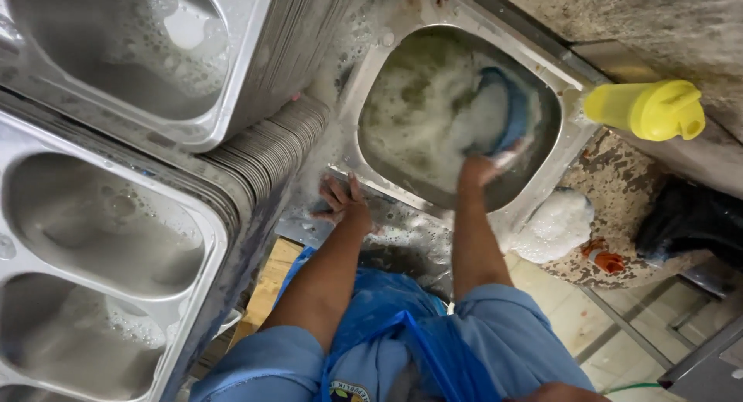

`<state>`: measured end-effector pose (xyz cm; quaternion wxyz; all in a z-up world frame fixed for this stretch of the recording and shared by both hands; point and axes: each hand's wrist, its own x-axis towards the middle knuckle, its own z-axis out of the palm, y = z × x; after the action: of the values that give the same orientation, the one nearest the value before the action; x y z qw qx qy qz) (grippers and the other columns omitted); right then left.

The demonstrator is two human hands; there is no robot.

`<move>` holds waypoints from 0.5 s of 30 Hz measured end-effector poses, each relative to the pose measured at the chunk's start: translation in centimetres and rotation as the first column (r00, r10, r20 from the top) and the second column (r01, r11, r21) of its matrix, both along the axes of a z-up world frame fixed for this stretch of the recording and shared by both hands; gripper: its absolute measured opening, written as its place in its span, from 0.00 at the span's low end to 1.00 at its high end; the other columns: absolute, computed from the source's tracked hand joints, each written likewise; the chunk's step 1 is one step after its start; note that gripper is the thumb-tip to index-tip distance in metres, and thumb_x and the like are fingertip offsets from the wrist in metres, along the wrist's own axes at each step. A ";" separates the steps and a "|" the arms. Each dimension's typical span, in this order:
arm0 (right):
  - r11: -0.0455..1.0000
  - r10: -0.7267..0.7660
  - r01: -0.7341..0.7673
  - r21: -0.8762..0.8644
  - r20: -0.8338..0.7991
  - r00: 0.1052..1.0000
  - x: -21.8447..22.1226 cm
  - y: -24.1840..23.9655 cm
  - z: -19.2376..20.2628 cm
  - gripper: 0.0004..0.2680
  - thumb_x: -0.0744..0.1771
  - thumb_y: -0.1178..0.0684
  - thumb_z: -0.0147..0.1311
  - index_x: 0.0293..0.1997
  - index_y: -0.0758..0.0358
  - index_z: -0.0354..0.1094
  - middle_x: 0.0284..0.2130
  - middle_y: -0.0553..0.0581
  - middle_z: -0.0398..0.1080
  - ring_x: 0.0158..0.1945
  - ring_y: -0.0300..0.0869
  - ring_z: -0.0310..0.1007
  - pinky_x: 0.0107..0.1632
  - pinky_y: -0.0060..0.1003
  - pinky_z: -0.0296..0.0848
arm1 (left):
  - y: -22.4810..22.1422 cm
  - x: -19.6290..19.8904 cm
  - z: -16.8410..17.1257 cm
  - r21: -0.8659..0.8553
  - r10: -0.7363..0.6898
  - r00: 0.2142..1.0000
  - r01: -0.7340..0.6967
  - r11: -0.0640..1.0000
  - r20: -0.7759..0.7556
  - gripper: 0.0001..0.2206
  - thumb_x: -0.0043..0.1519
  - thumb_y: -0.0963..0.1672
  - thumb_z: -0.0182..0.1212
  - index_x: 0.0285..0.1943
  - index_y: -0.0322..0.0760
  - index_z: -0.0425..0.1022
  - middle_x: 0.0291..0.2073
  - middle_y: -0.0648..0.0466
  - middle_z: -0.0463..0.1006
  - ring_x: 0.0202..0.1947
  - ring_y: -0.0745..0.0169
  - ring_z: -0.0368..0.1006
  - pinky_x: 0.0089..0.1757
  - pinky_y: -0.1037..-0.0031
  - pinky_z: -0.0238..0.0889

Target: Scrubbing, rinsing, and stacking metal food trays in a commercial kitchen sink area.

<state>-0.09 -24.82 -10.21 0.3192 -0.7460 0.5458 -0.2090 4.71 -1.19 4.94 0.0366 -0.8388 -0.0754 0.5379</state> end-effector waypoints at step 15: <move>0.301 0.042 0.109 0.947 -0.128 0.991 -1.3 4.4 0.9 0.09 0.52 0.65 0.59 0.31 0.70 0.69 0.25 0.63 0.68 0.27 0.49 0.69 0.24 0.44 0.64 | 0.3 -0.6 -1.1 0.036 -0.017 0.996 0.014 0.999 0.091 0.47 0.56 0.50 0.59 0.68 0.60 0.15 0.64 0.38 0.08 0.64 0.33 0.08 0.45 0.18 0.19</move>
<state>-1.41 -20.43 -9.29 0.6580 -0.4131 0.5985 0.1955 4.10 -0.90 3.80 0.0520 -0.8622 -0.0801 0.4975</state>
